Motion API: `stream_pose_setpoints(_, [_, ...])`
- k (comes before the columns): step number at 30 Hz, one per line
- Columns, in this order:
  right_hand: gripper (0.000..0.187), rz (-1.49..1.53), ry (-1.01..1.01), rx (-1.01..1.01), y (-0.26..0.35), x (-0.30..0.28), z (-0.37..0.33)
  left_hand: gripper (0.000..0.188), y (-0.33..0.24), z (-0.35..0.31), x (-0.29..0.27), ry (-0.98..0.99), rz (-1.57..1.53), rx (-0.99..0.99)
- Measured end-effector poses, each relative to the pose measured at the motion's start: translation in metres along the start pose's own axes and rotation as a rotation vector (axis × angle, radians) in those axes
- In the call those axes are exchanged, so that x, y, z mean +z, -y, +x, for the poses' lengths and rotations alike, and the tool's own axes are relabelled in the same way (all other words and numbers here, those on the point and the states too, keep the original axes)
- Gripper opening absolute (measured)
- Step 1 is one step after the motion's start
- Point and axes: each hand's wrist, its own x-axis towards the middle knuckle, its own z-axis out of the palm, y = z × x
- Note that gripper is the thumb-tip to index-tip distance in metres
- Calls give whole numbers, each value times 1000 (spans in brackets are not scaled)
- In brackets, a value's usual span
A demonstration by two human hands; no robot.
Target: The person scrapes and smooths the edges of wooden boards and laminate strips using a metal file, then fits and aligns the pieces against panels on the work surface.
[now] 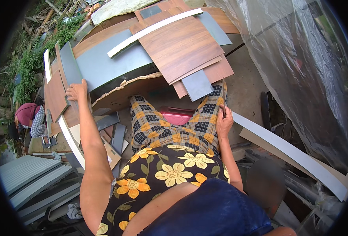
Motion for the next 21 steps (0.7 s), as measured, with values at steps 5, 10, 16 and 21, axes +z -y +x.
stream_pose_setpoints(5, [22,-7,-25,-25,-3,-2,-1,83,-3,-6,-3,12,39,88])
stream_pose_setpoints(10, [20,6,7,23,-1,-2,-1,76,-1,-11,-1,4,67,111])
stream_pose_setpoints(16, [22,3,-14,-16,-5,-2,-1,67,6,-28,2,-7,18,163])
stream_pose_setpoints(21, [20,3,-34,-4,-6,-2,-2,76,5,-39,-8,31,-79,240])
